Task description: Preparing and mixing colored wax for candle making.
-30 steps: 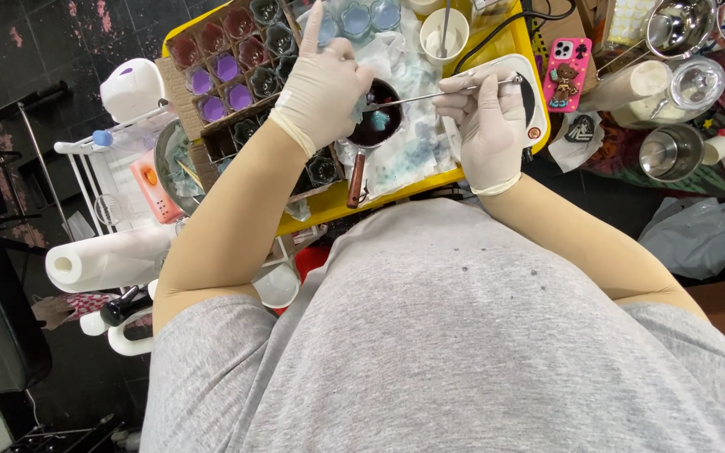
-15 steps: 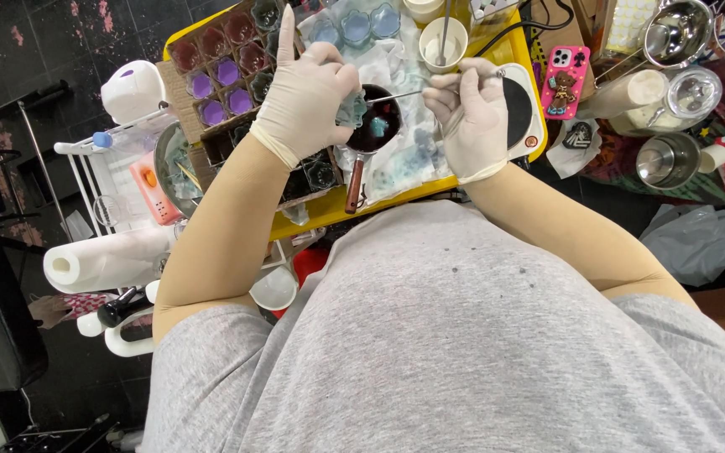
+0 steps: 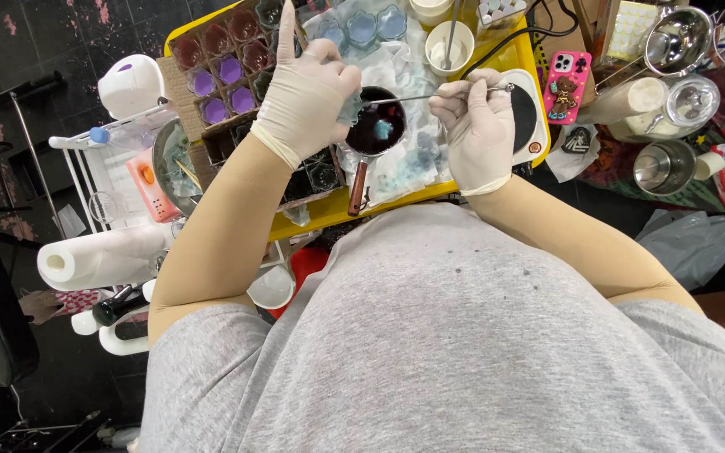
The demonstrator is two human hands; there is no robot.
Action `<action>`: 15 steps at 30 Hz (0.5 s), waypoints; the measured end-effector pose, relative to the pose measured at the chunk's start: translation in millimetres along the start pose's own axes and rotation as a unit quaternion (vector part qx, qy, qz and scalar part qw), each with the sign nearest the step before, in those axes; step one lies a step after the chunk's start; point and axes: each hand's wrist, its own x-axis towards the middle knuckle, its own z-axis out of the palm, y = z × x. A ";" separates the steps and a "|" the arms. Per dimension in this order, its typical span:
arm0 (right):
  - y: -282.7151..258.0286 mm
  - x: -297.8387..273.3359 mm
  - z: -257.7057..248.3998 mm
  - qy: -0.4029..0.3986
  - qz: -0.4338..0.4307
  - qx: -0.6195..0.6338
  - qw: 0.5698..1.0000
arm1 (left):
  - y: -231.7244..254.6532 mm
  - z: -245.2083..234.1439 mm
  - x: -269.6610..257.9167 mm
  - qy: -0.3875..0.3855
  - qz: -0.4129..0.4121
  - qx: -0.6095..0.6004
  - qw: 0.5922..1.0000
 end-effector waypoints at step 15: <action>-6.5 -18.9 -3.3 0.001 0.006 0.042 0.999 | 6.8 0.9 12.1 0.000 -0.008 -0.001 1.000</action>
